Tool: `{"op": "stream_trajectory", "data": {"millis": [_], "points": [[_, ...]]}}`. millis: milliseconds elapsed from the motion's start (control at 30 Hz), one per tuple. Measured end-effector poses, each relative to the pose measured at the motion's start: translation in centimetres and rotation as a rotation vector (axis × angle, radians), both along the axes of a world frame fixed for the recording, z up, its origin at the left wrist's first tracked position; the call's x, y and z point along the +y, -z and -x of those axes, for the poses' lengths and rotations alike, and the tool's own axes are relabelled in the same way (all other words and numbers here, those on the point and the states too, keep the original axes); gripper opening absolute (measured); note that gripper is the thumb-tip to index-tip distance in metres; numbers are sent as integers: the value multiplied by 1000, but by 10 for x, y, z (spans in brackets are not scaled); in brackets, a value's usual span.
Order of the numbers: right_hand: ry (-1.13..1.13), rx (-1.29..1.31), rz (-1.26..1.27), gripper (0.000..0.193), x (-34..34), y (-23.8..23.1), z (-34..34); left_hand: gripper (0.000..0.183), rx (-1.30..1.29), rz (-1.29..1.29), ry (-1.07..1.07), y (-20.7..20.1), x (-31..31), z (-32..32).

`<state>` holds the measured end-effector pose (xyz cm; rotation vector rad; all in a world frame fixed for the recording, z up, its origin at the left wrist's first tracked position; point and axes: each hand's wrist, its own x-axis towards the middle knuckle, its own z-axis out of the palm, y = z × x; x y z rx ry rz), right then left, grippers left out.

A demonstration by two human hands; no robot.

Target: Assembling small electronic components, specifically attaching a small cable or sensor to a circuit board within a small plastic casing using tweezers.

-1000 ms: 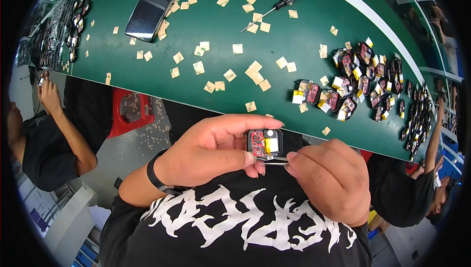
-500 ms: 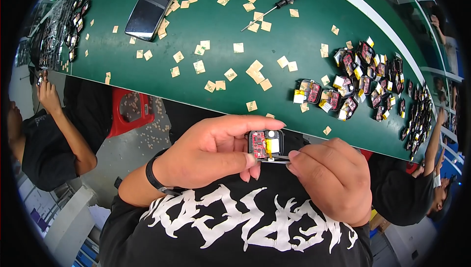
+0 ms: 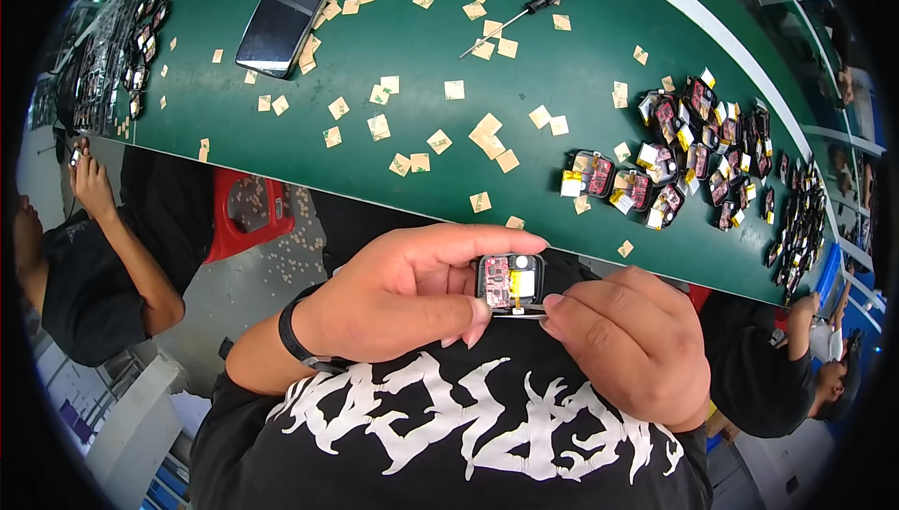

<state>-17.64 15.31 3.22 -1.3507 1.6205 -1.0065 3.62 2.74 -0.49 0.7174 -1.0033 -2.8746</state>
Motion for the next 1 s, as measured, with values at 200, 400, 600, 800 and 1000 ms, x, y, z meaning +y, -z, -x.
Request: {"op": "stream_trajectory", "data": {"millis": [200,400,600,800,1000], "points": [[-8,20,3,24,-2,-4,3,58,25,-16,11,3,0,0],[-20,40,8,24,-3,-3,6,57,35,-60,36,6,0,-2],[-35,59,16,24,-1,-5,3,57,33,-77,5,2,-1,-1],[-45,80,23,24,0,-3,3,57,24,-105,20,2,0,-1],[-59,103,30,24,1,-3,3,57,33,-90,47,4,1,-2]]}}
